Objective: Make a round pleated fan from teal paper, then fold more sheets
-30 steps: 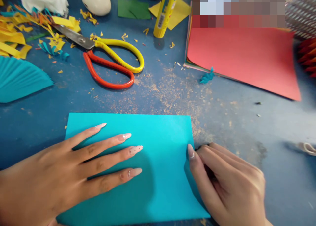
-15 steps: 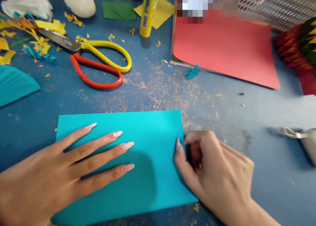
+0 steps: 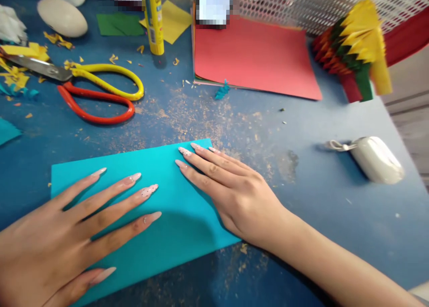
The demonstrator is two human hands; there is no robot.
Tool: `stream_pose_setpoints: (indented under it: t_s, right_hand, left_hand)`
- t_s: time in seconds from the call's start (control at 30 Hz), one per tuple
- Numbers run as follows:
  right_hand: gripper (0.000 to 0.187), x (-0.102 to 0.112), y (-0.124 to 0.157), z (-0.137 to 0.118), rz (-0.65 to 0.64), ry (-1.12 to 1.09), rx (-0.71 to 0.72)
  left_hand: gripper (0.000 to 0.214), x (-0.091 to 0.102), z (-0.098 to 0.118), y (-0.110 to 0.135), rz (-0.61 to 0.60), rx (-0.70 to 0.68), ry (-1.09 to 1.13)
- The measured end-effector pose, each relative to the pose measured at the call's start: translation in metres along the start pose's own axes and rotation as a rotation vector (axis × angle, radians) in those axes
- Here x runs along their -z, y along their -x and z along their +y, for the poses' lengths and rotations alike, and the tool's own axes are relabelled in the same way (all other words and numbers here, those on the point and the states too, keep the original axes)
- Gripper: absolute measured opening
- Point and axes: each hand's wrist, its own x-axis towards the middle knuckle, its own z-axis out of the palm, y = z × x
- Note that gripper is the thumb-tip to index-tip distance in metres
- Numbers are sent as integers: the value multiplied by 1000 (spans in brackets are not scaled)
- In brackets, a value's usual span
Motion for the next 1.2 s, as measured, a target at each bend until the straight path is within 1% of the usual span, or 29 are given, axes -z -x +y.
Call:
stream_pose_setpoints:
  t_s: [0.07,0.13,0.27,0.3,0.37,0.5,0.6,0.77,0.93,1.0,1.1,1.2]
  right_hand:
    - [62,0,0,0,10,-21,-2]
    - [63,1,-1,0,10,-37,-6]
    - [68,2,0,1,16,-53,-5]
    - [69,2,1,1,17,-50,-6]
    - [69,0,3,3,16,-43,-15]
    - [66,-3,6,8,30,-66,-51]
    - [66,-2,6,10,39,-60,-25]
    - [69,-3,5,6,39,-37,-17]
    - [71,-4,6,-1,51,-42,-88]
    - [72,-2,6,-2,39,-29,-99]
    - [72,1,6,-1,-6,-1,-53]
    - [73,4,7,1,-36,21,-30]
  left_hand:
    - [66,4,-4,-2,-15,-68,16]
    - [66,11,-8,-6,-64,-148,40]
    - [58,25,-16,-24,-214,-256,137]
    - [55,27,-18,-30,-273,-290,169]
    - [52,30,-21,-42,-252,-319,228]
    - [50,28,-22,-53,-227,-288,277]
    - [49,26,-20,-51,-196,-270,272]
    - [52,27,-27,-52,-138,-323,250]
    - [53,28,-34,-56,-120,-322,248]
    - [52,27,-34,-55,-92,-324,255]
    - [51,25,-35,-53,-47,-316,262]
    - [51,24,-35,-53,-41,-317,261]
